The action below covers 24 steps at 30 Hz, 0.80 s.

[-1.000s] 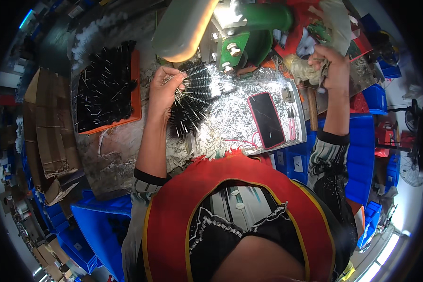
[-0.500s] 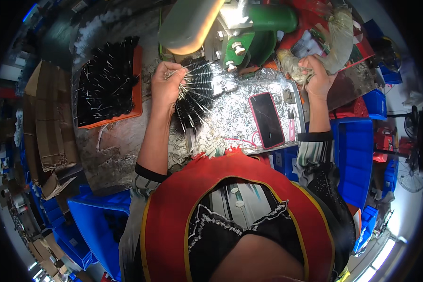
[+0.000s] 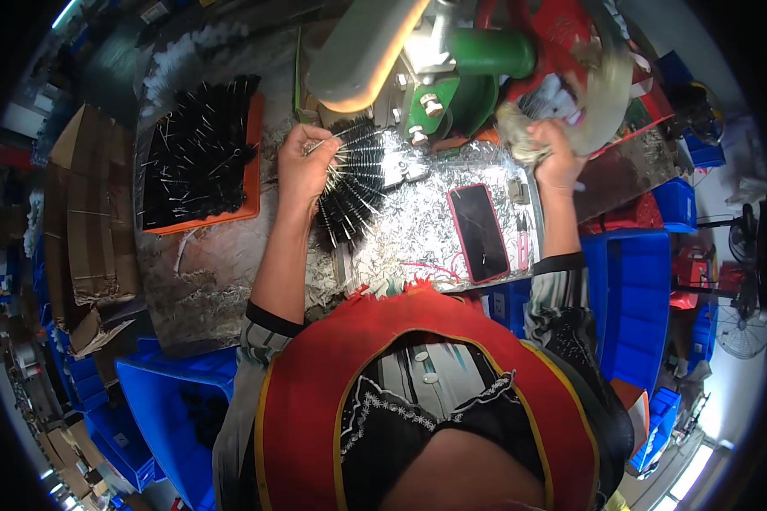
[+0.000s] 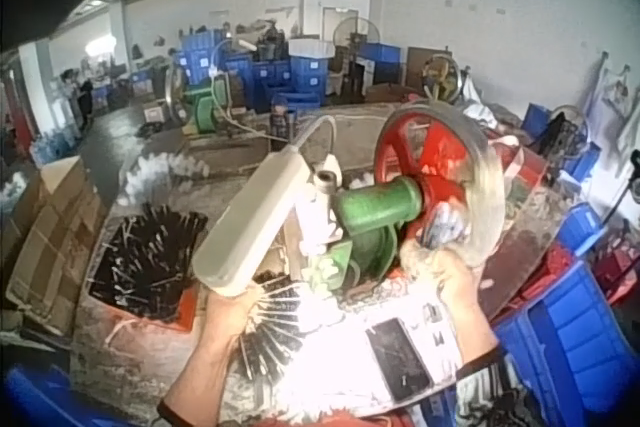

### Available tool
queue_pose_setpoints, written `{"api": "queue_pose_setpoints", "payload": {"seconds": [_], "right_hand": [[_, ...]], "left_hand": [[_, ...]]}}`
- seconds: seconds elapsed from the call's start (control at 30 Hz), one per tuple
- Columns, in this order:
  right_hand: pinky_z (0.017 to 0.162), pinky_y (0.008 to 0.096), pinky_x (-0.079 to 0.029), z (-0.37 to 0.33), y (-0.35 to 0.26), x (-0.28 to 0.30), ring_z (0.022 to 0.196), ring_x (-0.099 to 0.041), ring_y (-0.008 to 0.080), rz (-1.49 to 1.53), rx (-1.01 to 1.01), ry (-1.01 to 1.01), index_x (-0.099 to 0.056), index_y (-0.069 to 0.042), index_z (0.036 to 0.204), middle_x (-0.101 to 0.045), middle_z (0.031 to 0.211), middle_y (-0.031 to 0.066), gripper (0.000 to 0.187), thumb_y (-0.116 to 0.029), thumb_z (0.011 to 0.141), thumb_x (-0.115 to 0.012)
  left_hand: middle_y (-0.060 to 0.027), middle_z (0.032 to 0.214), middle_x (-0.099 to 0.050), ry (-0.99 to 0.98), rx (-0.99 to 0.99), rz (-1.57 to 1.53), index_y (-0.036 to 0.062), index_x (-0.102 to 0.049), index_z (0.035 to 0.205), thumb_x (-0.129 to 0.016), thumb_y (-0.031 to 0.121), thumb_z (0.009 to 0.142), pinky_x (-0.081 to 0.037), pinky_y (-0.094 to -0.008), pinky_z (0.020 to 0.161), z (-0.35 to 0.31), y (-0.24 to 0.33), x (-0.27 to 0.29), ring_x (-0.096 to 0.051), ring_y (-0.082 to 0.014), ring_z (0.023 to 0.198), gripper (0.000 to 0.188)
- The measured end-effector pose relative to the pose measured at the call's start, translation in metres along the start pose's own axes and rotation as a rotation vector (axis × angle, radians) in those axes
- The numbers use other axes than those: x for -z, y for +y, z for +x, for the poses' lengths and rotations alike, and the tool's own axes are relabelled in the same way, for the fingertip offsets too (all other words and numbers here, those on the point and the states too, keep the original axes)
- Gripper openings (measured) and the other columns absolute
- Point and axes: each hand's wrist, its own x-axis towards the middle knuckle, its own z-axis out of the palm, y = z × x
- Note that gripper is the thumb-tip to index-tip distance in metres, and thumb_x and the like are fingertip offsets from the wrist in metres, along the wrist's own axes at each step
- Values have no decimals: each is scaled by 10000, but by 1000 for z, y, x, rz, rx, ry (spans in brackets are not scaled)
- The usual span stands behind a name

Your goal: Inserting and securing black and white bristles into circular bases using an industrial press machine to assemble brushes.

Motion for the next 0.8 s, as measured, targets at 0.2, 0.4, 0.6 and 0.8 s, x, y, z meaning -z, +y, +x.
{"api": "queue_pose_setpoints", "payload": {"seconds": [0.2, 0.4, 0.6, 0.8], "right_hand": [[425, 271, -425, 17, -29, 5, 496, -546, 188, 111, -320, 10, -545, 28, 728, -545, 592, 107, 90, -6, 687, -617], [411, 273, -397, 67, -92, -15, 419, -517, 175, -271, -569, -127, -539, 1, 653, -509, 496, 96, 159, -108, 706, -641], [430, 279, -397, 78, -111, -22, 397, -474, 160, -264, -568, -205, -509, -43, 583, -456, 457, 58, 220, -158, 713, -645], [468, 257, -427, 1, -7, -5, 467, -512, 165, 4, 0, 0, -558, 28, 705, -557, 604, 94, 70, -12, 703, -614]], "left_hand": [[-22, 715, -556, -5, -10, 58, 28, -554, 792, -627, -7, 732, -409, -226, 515, 3, -1, -2, -517, -88, 580, 101], [-19, 704, -557, 95, -15, 20, 29, -556, 798, -625, -10, 734, -403, -223, 509, 8, -12, 4, -510, -80, 565, 102], [-22, 707, -558, 82, 1, 44, 27, -559, 806, -622, -12, 735, -401, -225, 510, 12, 0, -7, -510, -88, 559, 103], [-24, 708, -559, 77, 6, 63, 28, -557, 801, -625, -12, 729, -406, -227, 526, 13, -2, -7, -508, -90, 561, 107]]}}
